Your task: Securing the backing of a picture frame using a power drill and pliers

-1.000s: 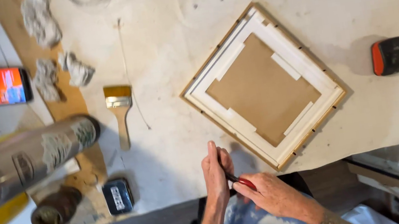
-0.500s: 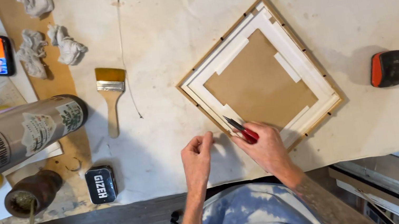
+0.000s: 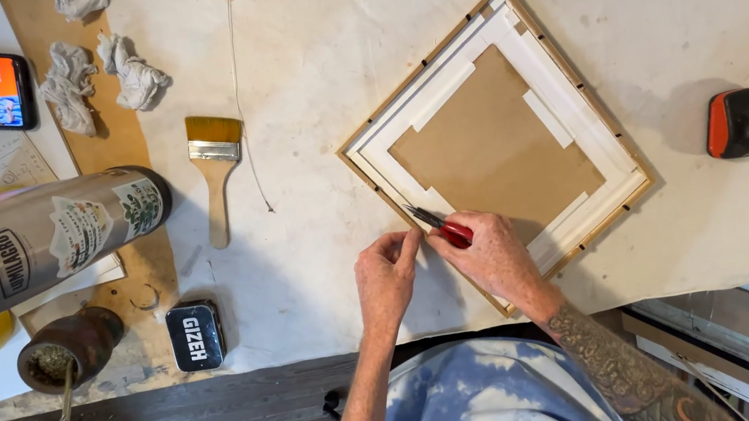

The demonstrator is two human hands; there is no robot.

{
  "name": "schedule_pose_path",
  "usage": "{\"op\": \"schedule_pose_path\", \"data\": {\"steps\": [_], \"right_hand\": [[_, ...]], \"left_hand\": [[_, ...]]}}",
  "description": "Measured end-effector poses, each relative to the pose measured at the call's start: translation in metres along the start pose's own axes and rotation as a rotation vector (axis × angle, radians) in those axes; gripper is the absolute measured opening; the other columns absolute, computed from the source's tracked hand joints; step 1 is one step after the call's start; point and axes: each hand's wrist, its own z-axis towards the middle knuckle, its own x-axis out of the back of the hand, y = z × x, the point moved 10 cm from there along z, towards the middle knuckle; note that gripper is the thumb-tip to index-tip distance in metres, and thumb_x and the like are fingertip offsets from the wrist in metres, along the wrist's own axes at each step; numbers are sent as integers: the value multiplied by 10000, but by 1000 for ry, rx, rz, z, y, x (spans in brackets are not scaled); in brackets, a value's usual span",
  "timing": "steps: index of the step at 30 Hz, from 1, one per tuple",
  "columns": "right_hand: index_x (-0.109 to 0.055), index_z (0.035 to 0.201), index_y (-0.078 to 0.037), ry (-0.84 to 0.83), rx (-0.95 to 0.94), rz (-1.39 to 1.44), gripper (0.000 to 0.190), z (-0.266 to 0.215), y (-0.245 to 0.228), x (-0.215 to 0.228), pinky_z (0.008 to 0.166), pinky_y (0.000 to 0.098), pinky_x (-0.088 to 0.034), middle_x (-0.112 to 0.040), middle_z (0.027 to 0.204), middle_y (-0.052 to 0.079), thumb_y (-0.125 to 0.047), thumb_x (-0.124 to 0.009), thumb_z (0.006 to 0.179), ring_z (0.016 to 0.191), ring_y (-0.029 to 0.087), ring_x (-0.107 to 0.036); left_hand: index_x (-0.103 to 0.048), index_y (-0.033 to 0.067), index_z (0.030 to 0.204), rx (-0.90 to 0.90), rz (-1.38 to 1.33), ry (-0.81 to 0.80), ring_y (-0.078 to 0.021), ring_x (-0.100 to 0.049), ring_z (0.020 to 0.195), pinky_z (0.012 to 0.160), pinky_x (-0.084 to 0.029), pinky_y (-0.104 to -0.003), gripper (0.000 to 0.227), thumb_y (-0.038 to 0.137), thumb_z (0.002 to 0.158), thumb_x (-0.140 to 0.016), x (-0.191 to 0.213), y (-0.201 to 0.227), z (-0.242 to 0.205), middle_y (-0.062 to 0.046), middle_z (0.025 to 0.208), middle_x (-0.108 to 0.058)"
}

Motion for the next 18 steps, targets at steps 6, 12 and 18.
{"op": "schedule_pose_path", "data": {"steps": [6,12,18], "right_hand": [[-742,925,-68,10,129,-23,269,-1,-10,0,641,410,-566,-696,804,183,-311,-736,811,778,354,-698],[-758,884,-63,82,91,109,244,-14,9,5,630,312,-561,-703,732,132,-292,-783,805,700,221,-691],[-748,798,-18,44,-31,351,131,-63,20,36,469,255,-530,-681,606,122,-135,-788,758,505,145,-583]], "left_hand": [[-778,120,867,-2,1,4,-191,-551,555,605,-482,-349,266,376,861,-705,-2,-1,1,-39,491,-512],[-766,103,868,-5,-28,31,-188,-558,560,620,-494,-345,257,352,866,-702,2,6,-5,-31,492,-498],[-652,61,750,23,-188,6,-153,-450,521,505,-399,-301,346,373,898,-678,-4,-22,-4,-13,503,-381]]}}
